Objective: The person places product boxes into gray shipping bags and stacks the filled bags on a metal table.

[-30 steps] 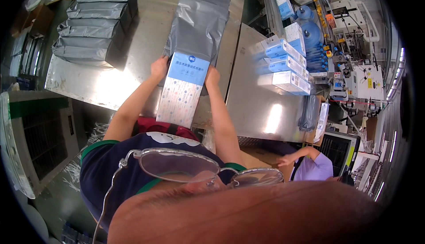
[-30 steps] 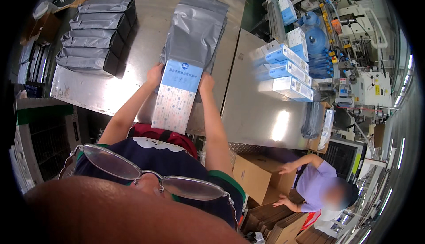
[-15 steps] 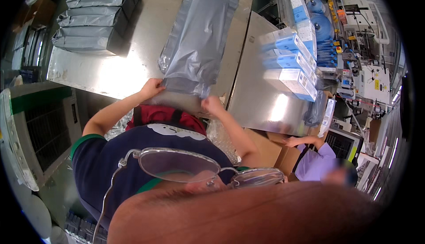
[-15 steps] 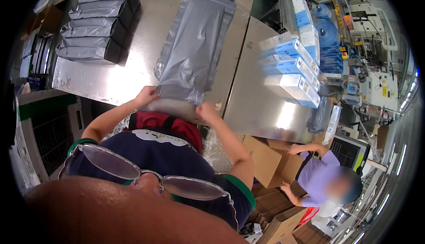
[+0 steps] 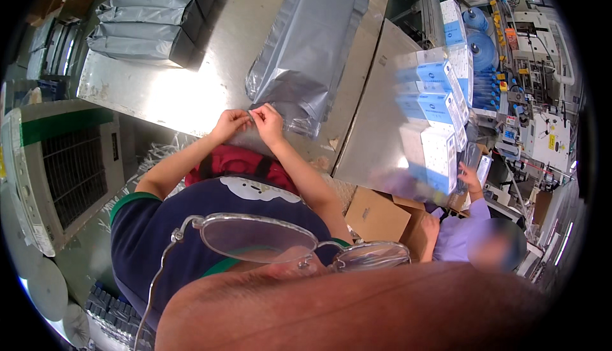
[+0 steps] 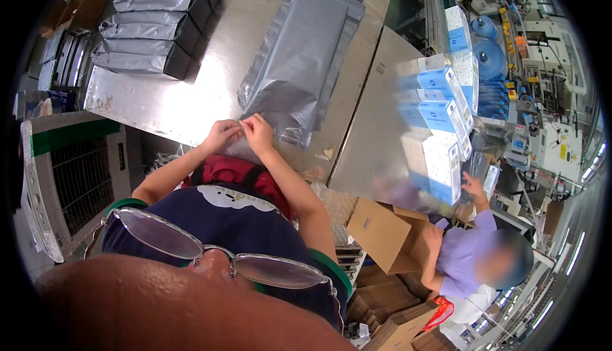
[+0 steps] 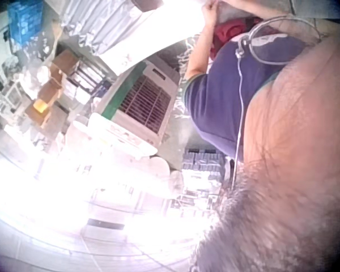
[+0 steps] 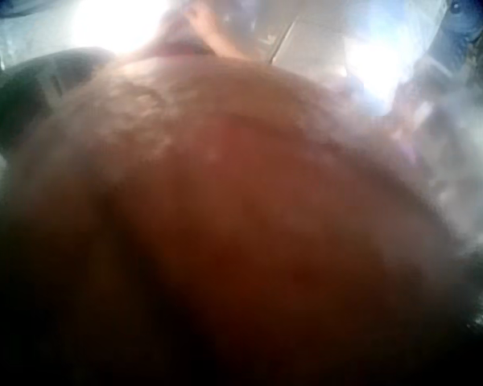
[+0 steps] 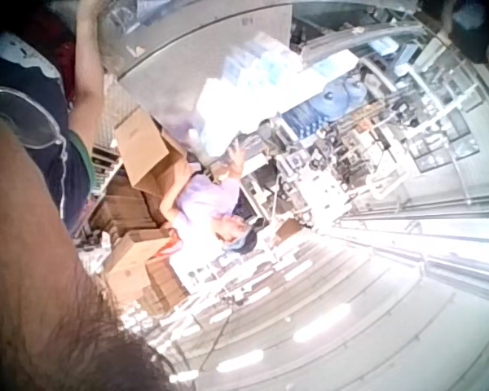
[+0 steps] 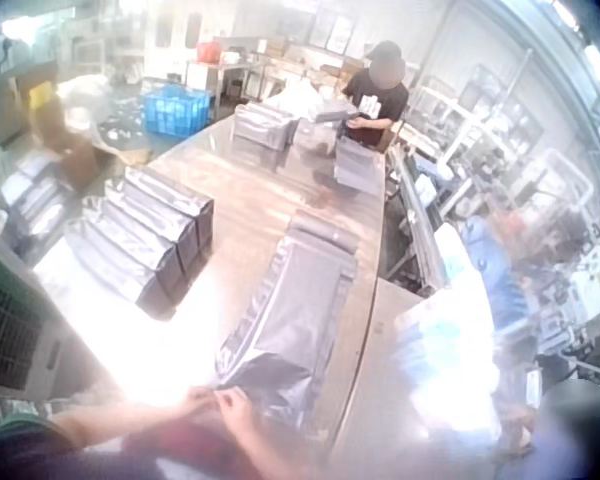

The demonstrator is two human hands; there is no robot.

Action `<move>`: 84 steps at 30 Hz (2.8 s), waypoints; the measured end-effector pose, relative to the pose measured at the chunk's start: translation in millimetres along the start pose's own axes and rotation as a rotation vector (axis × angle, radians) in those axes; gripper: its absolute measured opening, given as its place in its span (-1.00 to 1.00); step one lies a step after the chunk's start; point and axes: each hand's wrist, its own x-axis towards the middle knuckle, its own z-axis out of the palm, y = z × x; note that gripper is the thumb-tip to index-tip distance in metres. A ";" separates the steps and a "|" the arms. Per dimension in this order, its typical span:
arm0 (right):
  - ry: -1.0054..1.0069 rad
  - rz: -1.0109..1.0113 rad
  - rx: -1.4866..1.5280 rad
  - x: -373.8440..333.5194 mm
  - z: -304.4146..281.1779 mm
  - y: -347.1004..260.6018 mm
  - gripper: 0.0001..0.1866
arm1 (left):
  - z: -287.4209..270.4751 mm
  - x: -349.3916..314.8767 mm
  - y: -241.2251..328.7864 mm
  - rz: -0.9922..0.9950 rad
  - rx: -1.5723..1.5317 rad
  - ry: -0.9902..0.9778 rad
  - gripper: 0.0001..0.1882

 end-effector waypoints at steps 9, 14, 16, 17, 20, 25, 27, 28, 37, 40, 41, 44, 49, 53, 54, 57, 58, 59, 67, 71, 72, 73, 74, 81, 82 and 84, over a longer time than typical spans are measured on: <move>-0.210 0.186 -0.453 -129.0 -122.1 20.0 -0.77 | -9.8 0.4 -4.3 0.039 0.060 -0.062 -0.85; 0.002 -0.039 -0.027 -11.4 -32.3 -11.7 -0.72 | 6.5 16.9 10.7 0.085 0.042 -0.237 -0.85; -0.020 0.048 0.070 -5.6 -21.4 -2.6 -0.81 | 6.2 15.6 9.5 0.034 -0.004 -0.221 -0.85; 0.035 0.105 0.077 -6.7 -22.7 -2.2 -0.86 | 4.9 13.3 6.1 -0.006 -0.018 -0.189 -0.85; 0.225 0.233 0.106 -37.6 -51.6 8.1 -0.92 | -1.3 7.2 -8.0 -0.033 -0.021 -0.151 -0.87; -0.546 0.002 -0.845 -287.7 -157.5 74.9 -0.74 | -10.9 -1.2 37.3 0.267 0.945 0.036 -0.86; -0.937 0.301 -0.925 -256.8 -174.9 63.4 -0.70 | -12.2 7.7 59.4 0.850 1.460 0.253 -0.81; -1.177 0.430 -0.957 -218.6 -185.6 49.7 -0.67 | -18.9 5.2 66.1 0.948 1.543 0.152 -0.79; -0.326 -0.567 -0.805 10.8 -177.9 45.7 -0.77 | -22.6 65.2 81.4 1.013 1.104 -0.151 -0.67; 0.149 -0.220 -0.465 29.5 -173.1 37.7 -0.94 | -8.0 70.7 93.2 0.570 0.579 0.214 -0.92; 0.234 -0.142 -0.429 38.9 -172.0 38.6 -0.92 | 0.5 74.8 98.5 0.373 0.393 0.305 -0.94; 0.387 0.110 -0.428 76.6 -157.2 43.0 -0.77 | 3.3 116.0 91.6 0.121 0.180 0.414 -0.69; 0.068 0.270 -0.878 110.2 -128.6 63.8 -0.69 | 21.7 163.6 52.3 0.225 0.454 0.717 -0.55; -0.178 0.260 -0.863 112.9 -122.1 25.7 -0.50 | 2.2 152.8 52.6 0.484 0.471 0.607 -0.49; -0.196 0.262 -0.817 107.5 -119.1 14.8 -0.46 | -1.4 147.8 61.9 0.104 0.063 0.444 -0.41; -0.192 0.063 -0.715 69.0 -107.1 0.5 -0.29 | -17.6 110.2 96.1 0.048 -0.214 0.104 -0.09; -0.261 0.071 -0.619 53.2 -98.2 -23.7 -0.26 | -32.4 79.0 123.1 -0.012 -0.080 0.036 -0.05; -0.398 0.111 -0.689 38.0 -95.0 -35.7 -0.23 | -36.3 49.9 149.1 -0.079 0.040 -0.072 -0.01; -0.609 -0.066 -0.273 29.7 -16.9 -44.4 0.01 | -194.9 -132.4 146.8 -0.007 1.874 0.187 0.04; -0.900 -0.116 0.193 45.0 52.4 -60.3 0.01 | -151.4 -110.9 151.4 0.117 1.916 -0.009 -0.12; -0.867 -0.094 0.262 49.6 51.3 -67.4 -0.07 | -156.4 -99.5 148.8 0.079 1.910 -0.026 -0.20; -0.795 -0.085 0.280 52.0 43.8 -63.8 -0.11 | -166.1 -91.0 146.0 0.046 1.909 -0.050 -0.28; -0.701 -0.079 0.281 58.1 27.6 -56.6 -0.14 | -180.7 -81.8 139.5 0.049 1.814 -0.012 -0.41; 0.396 0.030 -0.353 71.4 -253.6 55.1 -0.39 | -268.0 -50.0 132.0 0.057 1.921 0.288 -0.47; 0.503 0.048 -0.598 63.3 -306.7 55.6 -0.38 | -283.9 -45.1 118.6 0.092 1.979 0.286 -0.39; 0.584 0.218 -1.024 49.6 -388.0 58.4 -0.29 | -318.3 -55.0 88.5 0.086 2.078 0.331 -0.32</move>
